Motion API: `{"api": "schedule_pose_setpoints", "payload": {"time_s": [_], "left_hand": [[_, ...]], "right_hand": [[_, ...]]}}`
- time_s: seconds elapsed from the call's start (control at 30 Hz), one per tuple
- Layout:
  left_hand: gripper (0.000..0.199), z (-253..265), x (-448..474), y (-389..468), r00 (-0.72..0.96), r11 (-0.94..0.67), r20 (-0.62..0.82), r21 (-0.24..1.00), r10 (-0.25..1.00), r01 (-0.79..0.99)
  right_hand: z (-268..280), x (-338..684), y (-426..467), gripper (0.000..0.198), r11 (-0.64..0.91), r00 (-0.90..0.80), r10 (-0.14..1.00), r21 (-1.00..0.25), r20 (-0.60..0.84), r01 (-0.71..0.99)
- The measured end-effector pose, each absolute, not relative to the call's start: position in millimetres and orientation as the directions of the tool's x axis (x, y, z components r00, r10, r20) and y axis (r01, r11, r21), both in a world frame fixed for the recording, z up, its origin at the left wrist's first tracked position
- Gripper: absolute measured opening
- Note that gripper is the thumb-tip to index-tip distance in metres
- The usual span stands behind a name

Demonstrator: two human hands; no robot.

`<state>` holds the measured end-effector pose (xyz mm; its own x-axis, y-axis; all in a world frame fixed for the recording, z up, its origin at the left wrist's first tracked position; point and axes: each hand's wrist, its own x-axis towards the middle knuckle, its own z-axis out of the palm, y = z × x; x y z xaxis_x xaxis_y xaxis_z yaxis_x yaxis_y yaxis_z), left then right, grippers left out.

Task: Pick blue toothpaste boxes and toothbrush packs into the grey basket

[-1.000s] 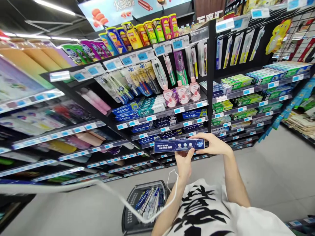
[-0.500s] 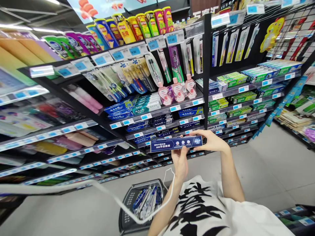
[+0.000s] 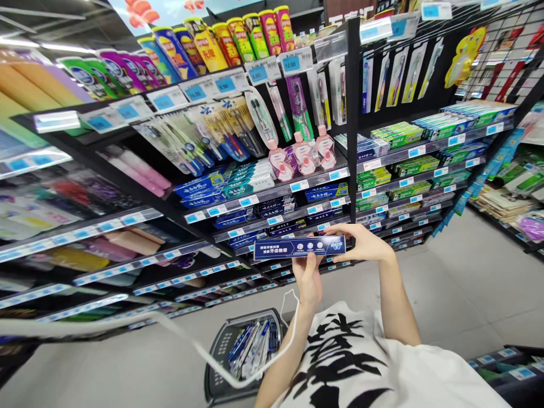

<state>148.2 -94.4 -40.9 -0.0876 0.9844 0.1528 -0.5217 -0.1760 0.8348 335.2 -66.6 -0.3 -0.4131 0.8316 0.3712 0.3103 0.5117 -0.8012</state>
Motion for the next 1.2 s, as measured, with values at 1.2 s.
{"api": "schedule_pose_setpoints", "payload": {"time_s": [1.2], "left_hand": [[0.044, -38.6, 147.1, -95.9, -0.117, -0.168, 0.125, 0.839, 0.985, -0.518]], "right_hand": [[0.6, 327.9, -61.7, 0.055, 0.542, -0.402, 0.815, -0.795, 0.418, 0.273]]}}
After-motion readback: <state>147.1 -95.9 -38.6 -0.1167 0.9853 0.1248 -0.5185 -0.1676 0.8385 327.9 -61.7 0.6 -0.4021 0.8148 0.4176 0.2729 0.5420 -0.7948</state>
